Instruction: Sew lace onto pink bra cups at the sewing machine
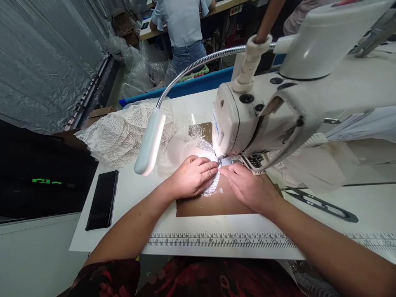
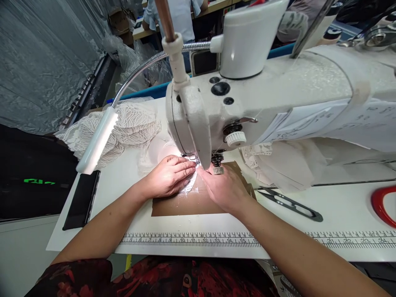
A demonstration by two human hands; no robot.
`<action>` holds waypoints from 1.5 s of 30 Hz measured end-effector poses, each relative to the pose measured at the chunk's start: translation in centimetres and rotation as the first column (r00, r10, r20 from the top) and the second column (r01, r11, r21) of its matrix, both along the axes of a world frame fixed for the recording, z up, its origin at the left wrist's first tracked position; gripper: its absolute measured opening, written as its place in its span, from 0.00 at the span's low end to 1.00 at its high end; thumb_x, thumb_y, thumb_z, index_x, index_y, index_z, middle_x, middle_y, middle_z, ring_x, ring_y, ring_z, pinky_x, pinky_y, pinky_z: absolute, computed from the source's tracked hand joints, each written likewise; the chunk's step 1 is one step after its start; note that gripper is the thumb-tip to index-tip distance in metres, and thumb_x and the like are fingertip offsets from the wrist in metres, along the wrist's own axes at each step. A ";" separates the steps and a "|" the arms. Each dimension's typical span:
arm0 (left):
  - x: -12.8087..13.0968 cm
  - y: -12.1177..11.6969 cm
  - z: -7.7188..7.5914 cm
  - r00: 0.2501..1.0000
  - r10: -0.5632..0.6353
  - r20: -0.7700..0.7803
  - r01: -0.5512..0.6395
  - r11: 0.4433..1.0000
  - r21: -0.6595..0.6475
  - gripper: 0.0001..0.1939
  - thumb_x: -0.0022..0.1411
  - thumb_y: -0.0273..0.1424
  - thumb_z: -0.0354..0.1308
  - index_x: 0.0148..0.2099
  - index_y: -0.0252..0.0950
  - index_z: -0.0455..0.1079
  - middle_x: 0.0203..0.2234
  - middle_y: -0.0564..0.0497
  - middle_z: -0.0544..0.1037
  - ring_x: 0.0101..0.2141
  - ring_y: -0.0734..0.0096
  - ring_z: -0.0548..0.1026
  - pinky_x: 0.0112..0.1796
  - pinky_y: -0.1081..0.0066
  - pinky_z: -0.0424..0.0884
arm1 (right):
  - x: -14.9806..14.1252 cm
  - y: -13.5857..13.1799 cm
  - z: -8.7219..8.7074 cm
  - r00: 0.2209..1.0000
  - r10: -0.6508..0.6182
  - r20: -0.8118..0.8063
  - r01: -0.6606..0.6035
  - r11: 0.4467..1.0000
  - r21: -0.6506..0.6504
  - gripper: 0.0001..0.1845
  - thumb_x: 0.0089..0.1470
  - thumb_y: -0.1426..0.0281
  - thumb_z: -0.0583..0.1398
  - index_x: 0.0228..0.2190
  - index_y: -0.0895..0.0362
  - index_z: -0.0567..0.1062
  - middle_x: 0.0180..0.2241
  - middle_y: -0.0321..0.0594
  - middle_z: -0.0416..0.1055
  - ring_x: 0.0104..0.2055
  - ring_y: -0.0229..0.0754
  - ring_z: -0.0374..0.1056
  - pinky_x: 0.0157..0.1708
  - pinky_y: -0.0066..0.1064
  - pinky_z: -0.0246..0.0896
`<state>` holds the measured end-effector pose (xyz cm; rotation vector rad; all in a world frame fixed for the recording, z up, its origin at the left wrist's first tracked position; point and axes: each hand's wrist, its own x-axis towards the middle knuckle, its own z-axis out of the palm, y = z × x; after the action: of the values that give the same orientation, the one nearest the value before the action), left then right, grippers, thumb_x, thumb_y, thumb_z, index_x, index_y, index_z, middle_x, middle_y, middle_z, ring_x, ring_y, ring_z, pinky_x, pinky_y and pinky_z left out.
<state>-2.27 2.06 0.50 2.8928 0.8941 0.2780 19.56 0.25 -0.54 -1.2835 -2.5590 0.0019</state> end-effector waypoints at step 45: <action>0.8 -0.6 0.0 0.987 0.140 0.078 -0.134 0.988 -0.081 0.12 0.66 0.31 0.45 0.34 0.33 0.67 0.26 0.47 0.72 0.28 0.69 0.68 0.30 0.70 0.63 | 1.4 -0.7 -0.5 0.948 0.261 -0.180 -0.259 0.965 0.037 0.15 0.56 0.77 0.52 0.41 0.59 0.76 0.30 0.41 0.72 0.33 0.40 0.65 0.31 0.31 0.54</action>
<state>-1.47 1.44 0.53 2.7337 1.0671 0.3654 20.97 -0.44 -1.02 -0.8862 -2.5405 0.1492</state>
